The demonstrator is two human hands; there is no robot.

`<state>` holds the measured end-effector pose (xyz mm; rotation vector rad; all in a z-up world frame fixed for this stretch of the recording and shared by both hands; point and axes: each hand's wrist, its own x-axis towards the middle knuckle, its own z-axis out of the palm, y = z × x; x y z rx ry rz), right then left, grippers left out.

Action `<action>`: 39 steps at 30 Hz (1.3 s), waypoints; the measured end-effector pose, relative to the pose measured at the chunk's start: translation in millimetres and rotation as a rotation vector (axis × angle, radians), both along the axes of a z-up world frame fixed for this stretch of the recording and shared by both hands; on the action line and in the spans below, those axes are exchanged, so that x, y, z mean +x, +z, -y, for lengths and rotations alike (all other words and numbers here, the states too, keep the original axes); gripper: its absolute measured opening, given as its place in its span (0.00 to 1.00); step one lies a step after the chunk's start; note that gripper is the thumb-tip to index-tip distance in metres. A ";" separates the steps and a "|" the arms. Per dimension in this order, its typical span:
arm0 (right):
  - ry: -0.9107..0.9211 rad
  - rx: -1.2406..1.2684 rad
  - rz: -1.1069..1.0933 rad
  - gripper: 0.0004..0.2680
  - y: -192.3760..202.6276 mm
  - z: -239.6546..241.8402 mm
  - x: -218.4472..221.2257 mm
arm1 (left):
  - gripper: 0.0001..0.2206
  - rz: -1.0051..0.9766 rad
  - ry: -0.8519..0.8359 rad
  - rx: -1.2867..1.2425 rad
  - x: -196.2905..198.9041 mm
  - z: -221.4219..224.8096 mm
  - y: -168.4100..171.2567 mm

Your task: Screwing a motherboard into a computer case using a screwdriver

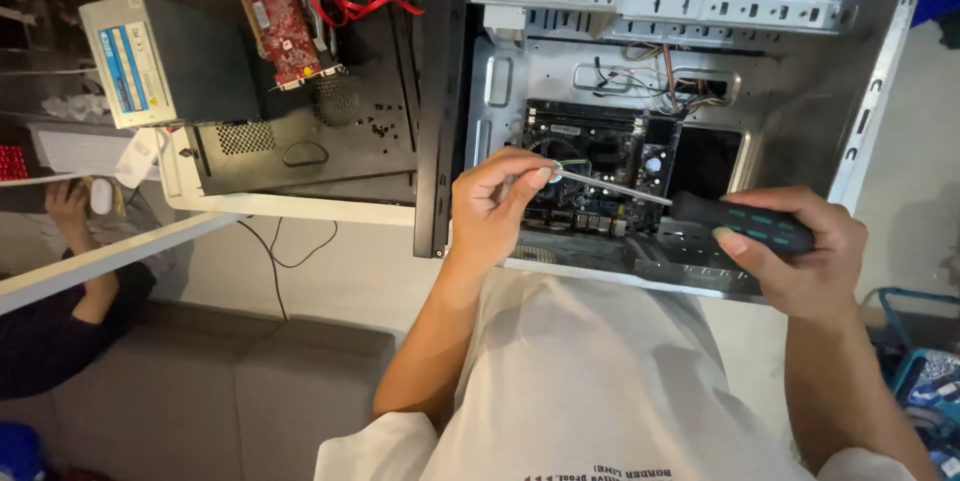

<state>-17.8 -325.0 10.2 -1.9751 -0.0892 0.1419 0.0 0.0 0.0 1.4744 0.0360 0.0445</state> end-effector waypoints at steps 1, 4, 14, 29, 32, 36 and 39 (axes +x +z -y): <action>-0.004 0.001 -0.003 0.11 -0.4 -0.3 0.3 | 0.07 -0.003 -0.004 0.001 0.5 1.5 -1.5; 0.020 0.058 -0.020 0.11 -1.3 -1.8 2.9 | 0.09 -0.013 -0.010 0.025 2.2 4.1 -3.5; 0.003 0.031 -0.010 0.10 -2.7 4.1 -2.6 | 0.11 -0.010 -0.083 0.088 7.4 12.6 -6.5; -0.034 -0.098 0.065 0.10 -8.3 27.3 -15.0 | 0.15 -0.071 -0.103 0.001 11.6 36.3 -12.1; -0.034 -0.133 0.095 0.11 -9.8 29.5 -16.7 | 0.16 -0.088 -0.071 0.020 11.7 42.4 -12.0; -0.037 -0.100 0.063 0.13 -2.4 23.9 -17.7 | 0.18 -0.159 -0.029 0.067 10.3 47.7 -7.0; -0.038 -0.163 0.080 0.12 -2.8 25.4 -17.3 | 0.17 -0.180 -0.027 0.108 9.4 48.6 -7.9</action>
